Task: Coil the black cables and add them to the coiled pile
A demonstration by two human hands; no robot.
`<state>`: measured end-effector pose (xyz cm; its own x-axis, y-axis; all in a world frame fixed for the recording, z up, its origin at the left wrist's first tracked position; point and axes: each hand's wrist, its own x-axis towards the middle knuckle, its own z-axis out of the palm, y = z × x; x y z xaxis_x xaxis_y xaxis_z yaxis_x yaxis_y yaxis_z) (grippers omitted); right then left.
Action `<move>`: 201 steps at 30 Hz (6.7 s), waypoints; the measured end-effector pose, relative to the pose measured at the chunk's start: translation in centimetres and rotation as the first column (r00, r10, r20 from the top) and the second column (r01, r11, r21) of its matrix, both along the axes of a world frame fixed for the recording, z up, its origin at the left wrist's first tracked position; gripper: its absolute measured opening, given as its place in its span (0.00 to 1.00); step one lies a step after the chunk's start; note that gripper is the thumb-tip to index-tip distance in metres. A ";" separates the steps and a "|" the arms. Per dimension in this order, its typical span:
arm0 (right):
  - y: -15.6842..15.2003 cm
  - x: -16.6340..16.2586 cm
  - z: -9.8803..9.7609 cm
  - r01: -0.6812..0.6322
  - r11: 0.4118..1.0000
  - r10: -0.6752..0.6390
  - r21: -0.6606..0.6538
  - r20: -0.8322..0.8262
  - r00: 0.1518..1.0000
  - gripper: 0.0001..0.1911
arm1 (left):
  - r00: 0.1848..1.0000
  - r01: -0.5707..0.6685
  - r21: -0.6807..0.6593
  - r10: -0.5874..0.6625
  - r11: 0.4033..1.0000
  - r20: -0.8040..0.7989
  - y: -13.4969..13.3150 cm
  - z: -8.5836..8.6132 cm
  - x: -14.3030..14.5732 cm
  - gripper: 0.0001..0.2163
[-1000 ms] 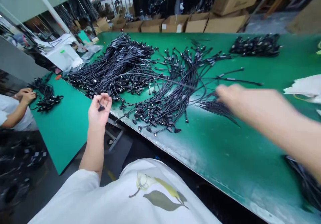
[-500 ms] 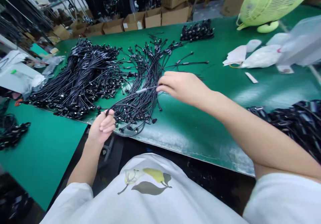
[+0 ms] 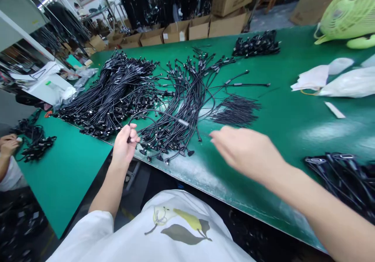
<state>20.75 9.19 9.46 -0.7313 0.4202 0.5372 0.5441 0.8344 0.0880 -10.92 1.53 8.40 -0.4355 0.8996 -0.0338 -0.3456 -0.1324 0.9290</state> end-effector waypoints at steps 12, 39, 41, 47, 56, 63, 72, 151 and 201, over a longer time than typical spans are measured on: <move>-1.0 -6.0 -1.4 -0.262 0.796 -0.032 -0.546 -0.470 0.882 0.16 | 0.706 0.527 -0.154 -0.531 0.836 -0.468 -0.9 -2.0 6.7 0.12; -6.1 -9.8 -6.0 -0.800 0.076 -0.634 -0.596 -0.648 0.422 0.23 | 0.790 0.574 -0.047 -0.538 0.817 0.294 -3.4 -3.4 9.0 0.19; -6.5 -9.4 -5.8 -0.798 -0.047 -0.553 -0.601 -0.649 0.521 0.25 | 0.787 0.616 -0.134 -0.599 0.777 0.149 -3.4 -3.8 8.7 0.21; -8.0 -9.2 -5.0 -0.656 -0.089 -0.435 -0.749 -0.564 0.702 0.30 | 0.663 0.691 -0.310 -0.743 0.653 -0.087 -4.0 -5.0 8.5 0.21; -6.5 -8.2 -5.8 -0.691 -0.285 -0.307 -0.665 -0.619 0.723 0.36 | 0.479 0.877 -0.180 -0.771 0.446 0.419 -5.0 -4.6 9.5 0.20; -6.1 -7.6 -4.8 -0.732 -0.207 -0.409 -0.649 -0.622 0.667 0.24 | 0.555 0.831 -0.165 -0.780 0.531 0.287 -5.3 -5.6 12.1 0.18; -5.6 -8.2 -3.2 -0.848 -0.035 -0.597 -0.529 -0.669 0.442 0.15 | 0.493 0.845 -0.136 -0.655 0.517 0.573 -5.0 -3.1 11.5 0.23; -4.0 1.3 -5.6 -0.372 0.662 0.242 -0.650 -0.285 0.928 0.15 | 0.523 0.831 -0.472 -0.704 0.296 0.480 -2.1 -4.6 10.3 0.23; 6.6 7.7 -10.5 0.510 0.707 -0.527 -0.490 0.114 0.842 0.20 | 0.691 0.596 -0.399 -0.698 0.697 -0.188 1.3 -6.9 12.2 0.15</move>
